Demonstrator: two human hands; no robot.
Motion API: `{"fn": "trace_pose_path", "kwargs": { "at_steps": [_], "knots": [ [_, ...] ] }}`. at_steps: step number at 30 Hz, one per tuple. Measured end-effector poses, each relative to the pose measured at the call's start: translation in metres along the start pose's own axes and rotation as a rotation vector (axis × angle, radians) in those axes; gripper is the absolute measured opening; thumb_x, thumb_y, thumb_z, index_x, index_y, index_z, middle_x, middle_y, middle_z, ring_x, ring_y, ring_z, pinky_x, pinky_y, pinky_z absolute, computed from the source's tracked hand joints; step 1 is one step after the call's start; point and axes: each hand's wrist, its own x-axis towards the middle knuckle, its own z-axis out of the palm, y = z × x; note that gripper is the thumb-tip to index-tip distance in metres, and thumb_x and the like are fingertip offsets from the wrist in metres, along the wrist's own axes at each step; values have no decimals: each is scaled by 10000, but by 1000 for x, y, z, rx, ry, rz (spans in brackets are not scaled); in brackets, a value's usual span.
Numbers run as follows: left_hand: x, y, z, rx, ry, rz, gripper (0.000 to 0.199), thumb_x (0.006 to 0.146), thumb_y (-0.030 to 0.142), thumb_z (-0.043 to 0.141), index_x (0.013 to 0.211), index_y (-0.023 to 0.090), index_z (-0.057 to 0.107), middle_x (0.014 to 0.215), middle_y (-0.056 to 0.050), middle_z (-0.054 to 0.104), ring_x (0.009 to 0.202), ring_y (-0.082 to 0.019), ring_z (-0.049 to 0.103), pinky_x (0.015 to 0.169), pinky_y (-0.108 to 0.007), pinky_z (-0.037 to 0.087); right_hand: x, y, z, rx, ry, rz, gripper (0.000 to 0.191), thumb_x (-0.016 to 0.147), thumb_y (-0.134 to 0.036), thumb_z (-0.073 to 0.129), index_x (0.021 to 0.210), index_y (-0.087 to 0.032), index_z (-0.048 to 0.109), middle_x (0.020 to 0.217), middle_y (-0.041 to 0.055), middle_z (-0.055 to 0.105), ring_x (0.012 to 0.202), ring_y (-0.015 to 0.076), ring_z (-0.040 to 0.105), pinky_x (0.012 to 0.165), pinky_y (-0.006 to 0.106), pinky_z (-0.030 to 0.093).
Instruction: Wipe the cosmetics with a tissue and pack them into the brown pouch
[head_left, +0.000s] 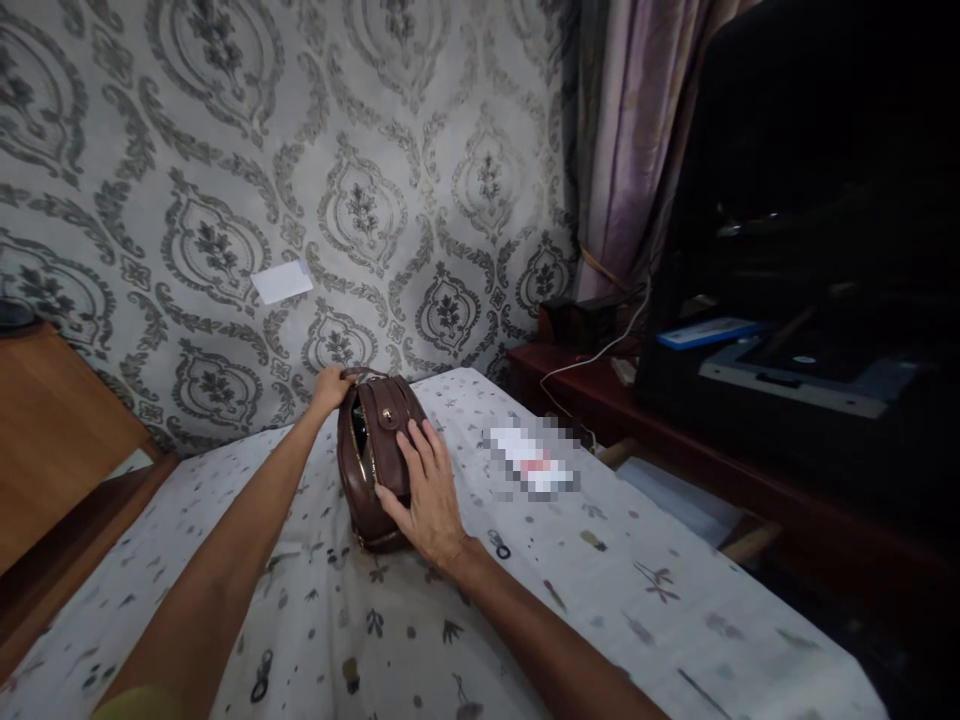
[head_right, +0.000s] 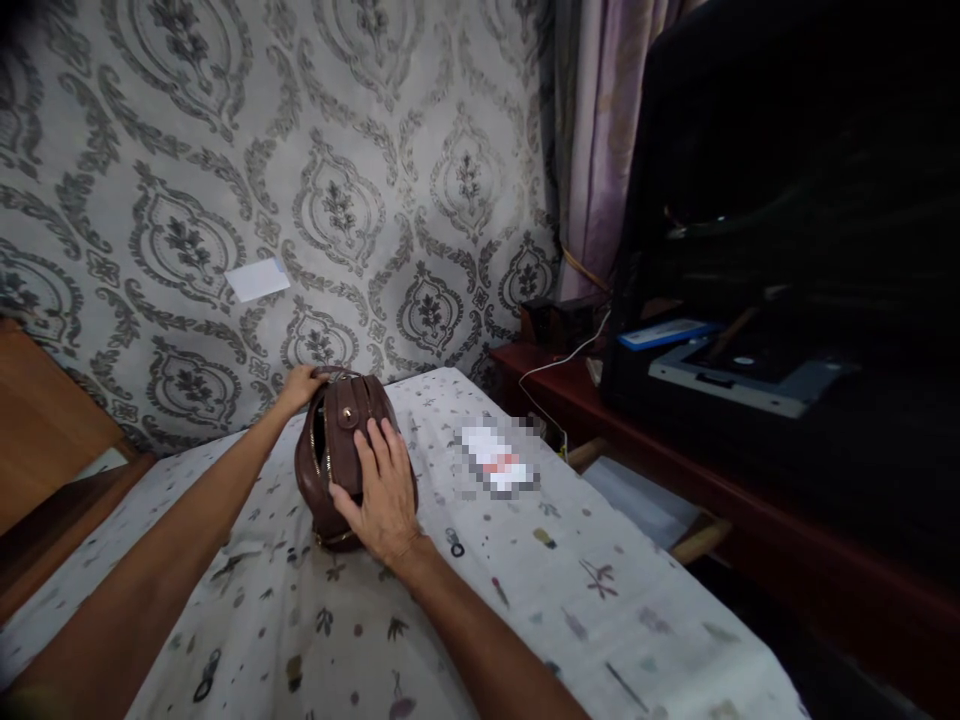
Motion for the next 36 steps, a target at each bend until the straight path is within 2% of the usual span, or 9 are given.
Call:
{"fn": "trace_pose_path", "kwargs": {
  "at_steps": [5, 11, 17, 20, 23, 28, 31, 33, 36],
  "knots": [
    [0, 2, -3, -10, -29, 7, 347, 941, 354, 620, 1228, 160, 600, 1246, -96, 619, 1081, -236, 631, 911, -451, 553, 0, 0, 0, 8, -8, 0, 651, 896, -344, 593, 1470, -120, 382, 1537, 191, 409, 1495, 326, 249, 1177, 592, 324],
    [-3, -2, -9, -162, -110, 20, 336, 942, 365, 616, 1199, 149, 610, 1189, -84, 639, 1019, -222, 648, 864, -422, 569, 0, 0, 0, 15, 0, 4, 658, 892, -330, 587, 1480, -129, 371, 1534, 185, 418, 1495, 319, 247, 1183, 598, 309],
    [-13, -4, -7, -349, -168, 56, 264, 949, 386, 597, 1018, 133, 637, 937, -38, 665, 778, -143, 638, 716, -322, 553, 0, 0, 1, 20, -6, 16, 667, 887, -336, 600, 1482, -133, 379, 1538, 181, 414, 1492, 323, 251, 1179, 598, 317],
    [-13, 5, -9, -378, -130, 102, 235, 879, 383, 641, 886, 148, 631, 806, -3, 643, 712, -138, 599, 667, -278, 487, 0, 0, 1, 20, -7, 18, 659, 895, -344, 589, 1487, -149, 373, 1540, 177, 409, 1487, 335, 265, 1170, 612, 324],
    [-8, 23, -11, -370, -106, 167, 233, 773, 391, 671, 825, 165, 645, 749, 10, 640, 728, -159, 583, 654, -258, 430, 0, 0, 0, 15, -14, 14, 647, 899, -343, 589, 1476, -135, 384, 1536, 184, 410, 1489, 339, 261, 1176, 608, 318],
    [0, 52, -1, -281, -199, 224, 218, 723, 361, 729, 723, 154, 661, 650, 22, 610, 645, -142, 550, 606, -252, 413, 0, 0, -1, 12, -27, 4, 657, 900, -335, 589, 1478, -113, 369, 1541, 194, 399, 1497, 332, 238, 1174, 605, 321],
    [5, 61, 8, -192, -234, 204, 263, 815, 374, 730, 742, 137, 640, 691, 23, 619, 634, -124, 573, 625, -267, 474, 0, 0, -1, 15, -18, 7, 670, 898, -341, 587, 1489, -128, 352, 1543, 189, 397, 1497, 333, 239, 1172, 610, 322],
    [9, 64, 12, -138, -216, 183, 260, 888, 383, 678, 840, 129, 649, 813, 0, 656, 728, -141, 625, 695, -305, 529, 0, -1, -1, 16, -20, 10, 672, 897, -343, 584, 1491, -135, 349, 1542, 186, 399, 1497, 331, 242, 1169, 607, 328],
    [12, 65, 14, -69, -171, 152, 247, 917, 359, 652, 1025, 136, 652, 1029, -50, 671, 916, -186, 655, 809, -371, 559, 0, -1, -1, 13, -25, 9, 664, 891, -338, 589, 1478, -122, 366, 1538, 193, 401, 1495, 330, 248, 1170, 599, 332]
  ]
}}
